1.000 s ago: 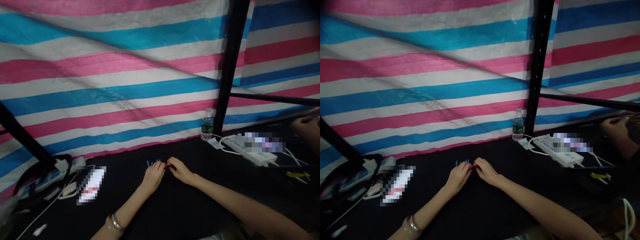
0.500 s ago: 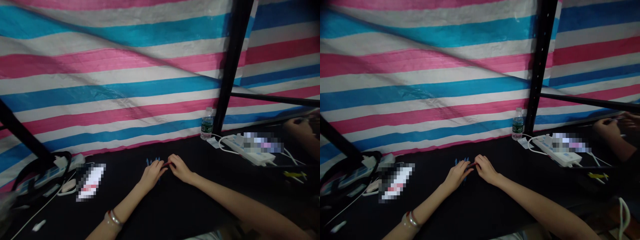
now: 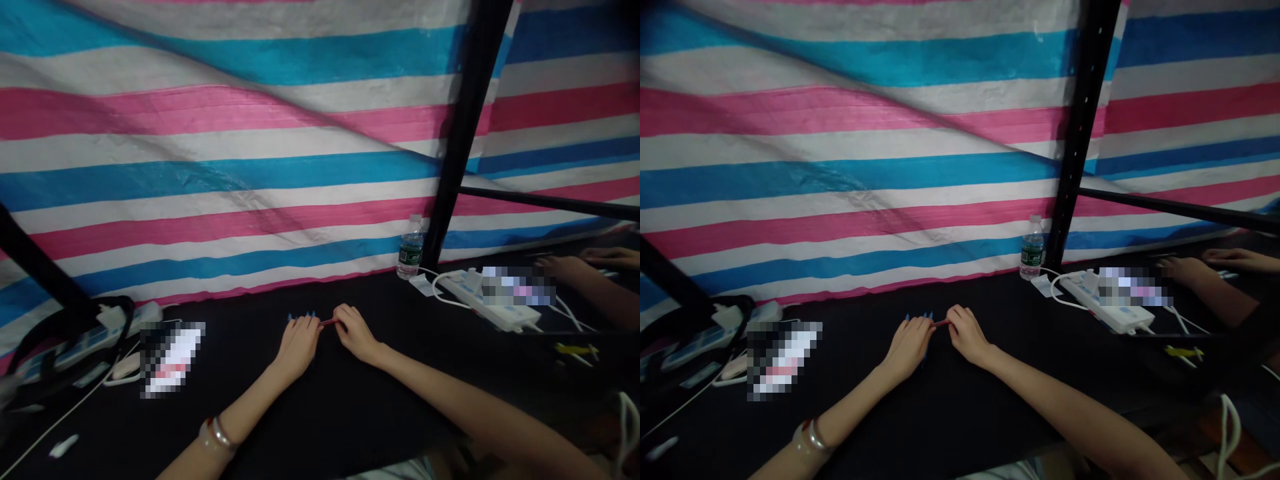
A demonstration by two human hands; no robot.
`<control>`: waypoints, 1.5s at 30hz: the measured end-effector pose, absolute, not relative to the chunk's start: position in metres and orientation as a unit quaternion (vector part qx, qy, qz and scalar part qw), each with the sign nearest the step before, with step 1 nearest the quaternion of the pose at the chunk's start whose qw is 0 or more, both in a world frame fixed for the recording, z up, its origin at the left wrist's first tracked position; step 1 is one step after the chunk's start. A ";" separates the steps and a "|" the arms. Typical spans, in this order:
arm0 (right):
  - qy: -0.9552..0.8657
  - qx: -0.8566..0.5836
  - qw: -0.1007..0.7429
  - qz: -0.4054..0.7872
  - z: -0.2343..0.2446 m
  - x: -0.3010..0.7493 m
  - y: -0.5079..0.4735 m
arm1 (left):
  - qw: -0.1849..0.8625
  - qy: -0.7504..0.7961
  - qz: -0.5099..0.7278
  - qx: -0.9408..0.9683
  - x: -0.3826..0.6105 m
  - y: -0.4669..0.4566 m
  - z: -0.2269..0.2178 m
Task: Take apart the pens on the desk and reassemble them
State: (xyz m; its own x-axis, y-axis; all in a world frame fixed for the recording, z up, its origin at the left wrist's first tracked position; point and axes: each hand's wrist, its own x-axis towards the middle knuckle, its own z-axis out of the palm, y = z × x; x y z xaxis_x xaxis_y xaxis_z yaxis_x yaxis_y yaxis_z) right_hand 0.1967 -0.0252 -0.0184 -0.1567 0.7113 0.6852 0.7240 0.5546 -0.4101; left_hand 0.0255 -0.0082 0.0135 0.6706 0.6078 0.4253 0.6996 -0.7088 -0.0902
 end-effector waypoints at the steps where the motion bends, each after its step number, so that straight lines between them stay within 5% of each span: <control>1: -0.762 -0.472 0.443 -0.010 -0.019 0.196 -0.026 | 0.120 -0.366 -0.183 -0.904 0.026 -0.009 0.013; 27: -0.667 -0.519 0.532 0.055 -0.016 0.203 -0.021 | -0.159 -0.409 -0.307 -0.844 0.012 0.001 0.017; 34: -0.497 -0.484 0.669 0.266 -0.028 0.210 -0.005 | -0.351 -0.406 -0.419 -0.732 0.012 0.015 0.008; 38: -0.397 -0.475 0.674 0.402 -0.025 0.210 -0.004 | -0.517 -0.398 -0.436 -0.620 0.014 0.020 0.008; 45: -0.420 -0.443 0.620 0.493 -0.017 0.209 -0.012 | -0.615 -0.367 -0.444 -0.538 0.007 0.030 0.005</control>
State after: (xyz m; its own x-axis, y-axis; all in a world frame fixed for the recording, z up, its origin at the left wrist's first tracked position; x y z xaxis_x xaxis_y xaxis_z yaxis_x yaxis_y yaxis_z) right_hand 0.2090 -0.0117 -0.0171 0.1613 0.9833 0.0848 -0.2396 0.1224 -0.9631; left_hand 0.0072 0.0296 0.0052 0.3361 0.9414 0.0266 -0.1526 0.0265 0.9879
